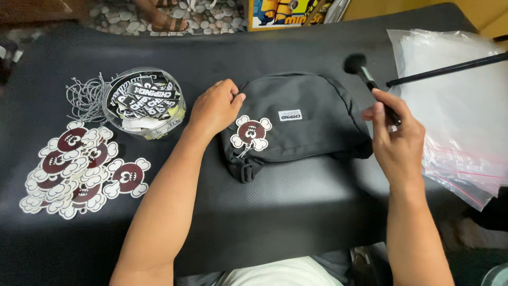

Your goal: The person attaches a character tag to a gray bag using a cord and then uses a brush to clean the surface of the bag.

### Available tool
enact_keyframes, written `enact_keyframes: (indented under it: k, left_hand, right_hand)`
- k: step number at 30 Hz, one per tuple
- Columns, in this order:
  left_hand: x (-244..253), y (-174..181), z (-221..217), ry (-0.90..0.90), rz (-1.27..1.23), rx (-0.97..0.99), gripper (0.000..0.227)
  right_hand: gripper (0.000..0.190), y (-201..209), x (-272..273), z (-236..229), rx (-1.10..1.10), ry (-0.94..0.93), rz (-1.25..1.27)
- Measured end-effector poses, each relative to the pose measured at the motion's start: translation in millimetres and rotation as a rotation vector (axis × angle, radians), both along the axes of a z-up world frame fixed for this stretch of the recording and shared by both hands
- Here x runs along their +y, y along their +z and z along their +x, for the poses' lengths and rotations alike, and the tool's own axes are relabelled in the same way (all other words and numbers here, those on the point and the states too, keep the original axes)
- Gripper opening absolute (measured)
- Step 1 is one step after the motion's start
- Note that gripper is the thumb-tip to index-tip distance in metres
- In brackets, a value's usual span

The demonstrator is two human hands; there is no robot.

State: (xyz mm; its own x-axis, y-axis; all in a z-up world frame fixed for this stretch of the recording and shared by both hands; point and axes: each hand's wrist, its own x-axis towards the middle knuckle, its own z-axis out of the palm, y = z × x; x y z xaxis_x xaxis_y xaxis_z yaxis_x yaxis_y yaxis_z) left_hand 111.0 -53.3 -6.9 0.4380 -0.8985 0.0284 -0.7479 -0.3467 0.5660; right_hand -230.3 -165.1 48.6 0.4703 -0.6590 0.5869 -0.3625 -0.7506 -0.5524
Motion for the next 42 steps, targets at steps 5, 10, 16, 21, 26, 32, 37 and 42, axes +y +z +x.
enact_keyframes:
  k: [5,10,16,21,26,32,37,42]
  left_hand:
    - [12,18,-20,-0.029,-0.087,-0.167,0.032]
    - [34,44,-83,-0.242,-0.329,-0.478,0.037]
    - [56,18,-128,-0.453,-0.08,-0.51,0.063]
    - [64,10,-138,-0.328,-0.187,-0.691,0.071]
    - [63,26,-151,-0.102,-0.198,-1.053,0.044]
    - [60,27,-145,-0.057,-0.403,-1.033,0.024]
    - [60,66,-133,-0.084,-0.614,-0.853,0.026]
    - [50,112,-110,-0.102,-0.304,-0.092,0.032]
  right_hand:
    - [0.018,-13,-2,-19,0.25,-0.212,0.04]
    - [0.029,-31,-11,-25,0.23,-0.187,0.323]
    - [0.039,-77,-48,-33,0.045,-0.148,0.499]
    - [0.037,-12,-4,-7,-0.496,-0.166,0.979]
    - [0.029,34,12,4,-0.753,-0.121,1.17]
    - [0.024,59,27,15,-0.897,-0.049,1.073]
    - [0.013,81,17,25,-0.945,0.121,0.886]
    - [0.044,93,2,19,-0.827,0.185,0.5]
